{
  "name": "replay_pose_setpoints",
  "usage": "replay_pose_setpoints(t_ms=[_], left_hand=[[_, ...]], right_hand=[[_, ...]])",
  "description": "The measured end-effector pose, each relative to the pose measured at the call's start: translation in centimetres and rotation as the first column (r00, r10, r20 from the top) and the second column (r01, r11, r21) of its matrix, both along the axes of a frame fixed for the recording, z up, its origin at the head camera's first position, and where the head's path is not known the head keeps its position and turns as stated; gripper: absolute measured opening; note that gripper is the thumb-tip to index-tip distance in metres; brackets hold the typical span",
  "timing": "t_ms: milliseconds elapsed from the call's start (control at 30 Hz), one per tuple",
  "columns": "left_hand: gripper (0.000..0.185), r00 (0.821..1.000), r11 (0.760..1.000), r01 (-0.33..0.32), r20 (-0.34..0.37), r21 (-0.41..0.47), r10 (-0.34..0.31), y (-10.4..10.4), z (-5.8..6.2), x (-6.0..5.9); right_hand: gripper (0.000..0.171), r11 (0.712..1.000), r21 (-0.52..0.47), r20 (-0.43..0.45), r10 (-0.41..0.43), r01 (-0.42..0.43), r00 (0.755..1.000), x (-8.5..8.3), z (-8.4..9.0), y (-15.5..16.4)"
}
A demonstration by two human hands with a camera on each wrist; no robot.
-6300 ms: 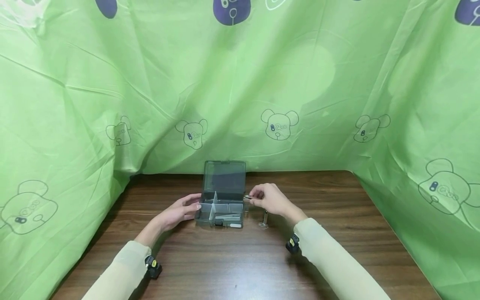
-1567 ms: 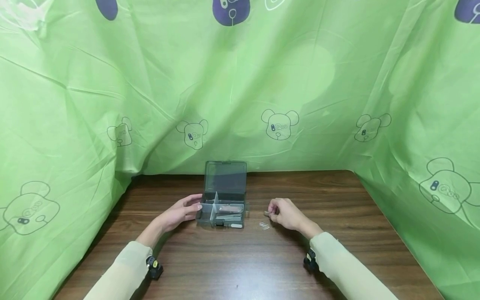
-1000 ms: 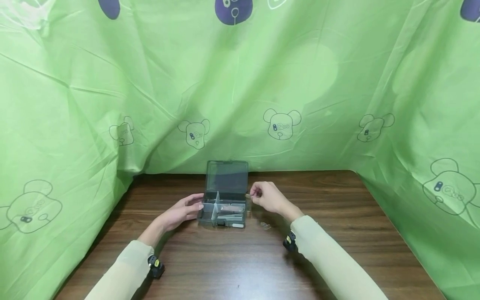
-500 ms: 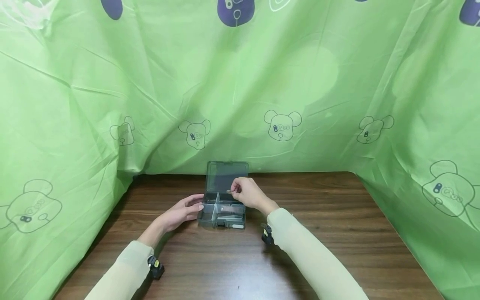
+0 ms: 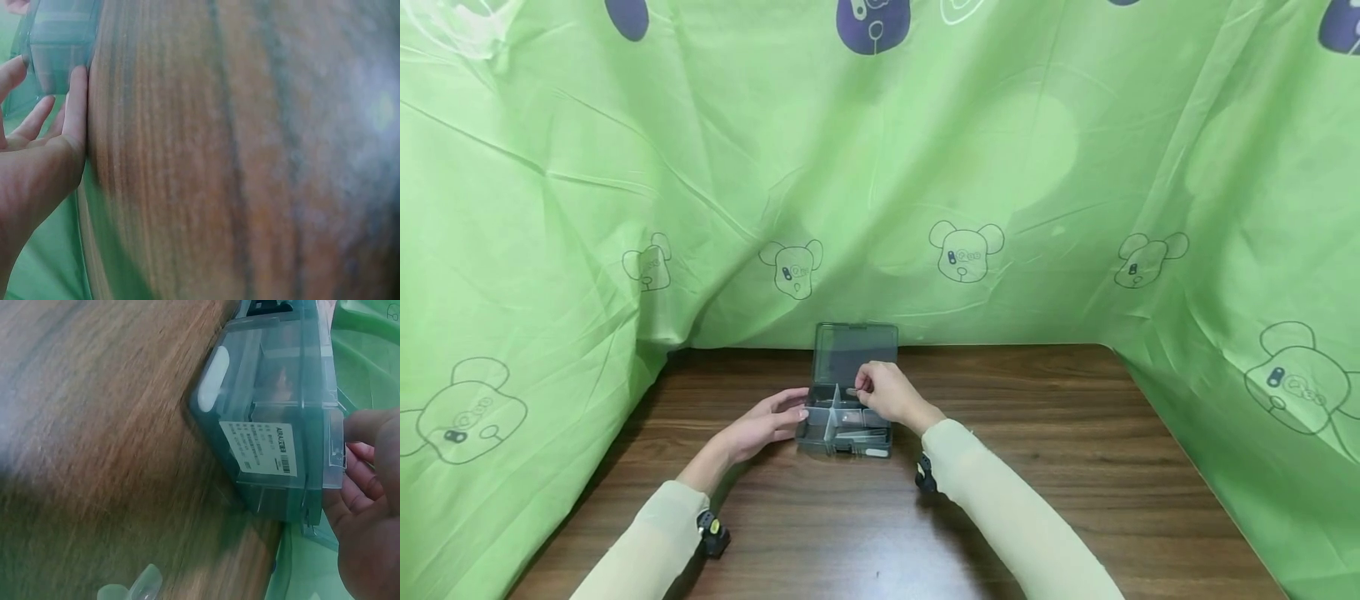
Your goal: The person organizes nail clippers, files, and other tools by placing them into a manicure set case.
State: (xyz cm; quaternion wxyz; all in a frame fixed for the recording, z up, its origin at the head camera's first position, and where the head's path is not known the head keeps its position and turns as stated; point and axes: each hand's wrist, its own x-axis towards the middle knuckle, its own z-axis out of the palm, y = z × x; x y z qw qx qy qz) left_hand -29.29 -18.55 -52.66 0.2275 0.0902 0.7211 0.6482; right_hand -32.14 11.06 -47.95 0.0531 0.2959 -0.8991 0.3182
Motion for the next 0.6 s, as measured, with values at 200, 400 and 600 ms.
replay_pose_setpoints(t_ms=[200, 400, 600], left_hand=[[0.070, 1.000, 1.000, 0.010, 0.005, 0.018, -0.010, 0.0, 0.0, 0.1], [0.070, 1.000, 1.000, 0.008, 0.002, 0.027, -0.008, 0.1, 0.2, 0.2], [0.070, 1.000, 1.000, 0.009, 0.004, 0.020, -0.009, 0.1, 0.2, 0.2]], right_hand=[[0.006, 0.999, -0.040, 0.011, 0.019, -0.018, 1.000, 0.2, 0.2, 1.2], [0.007, 0.998, -0.058, 0.010, 0.035, -0.035, 0.999, 0.9, 0.6, 3.8], [0.011, 0.998, -0.047, 0.002, 0.049, -0.049, 0.999, 2.0, 0.1, 6.7]])
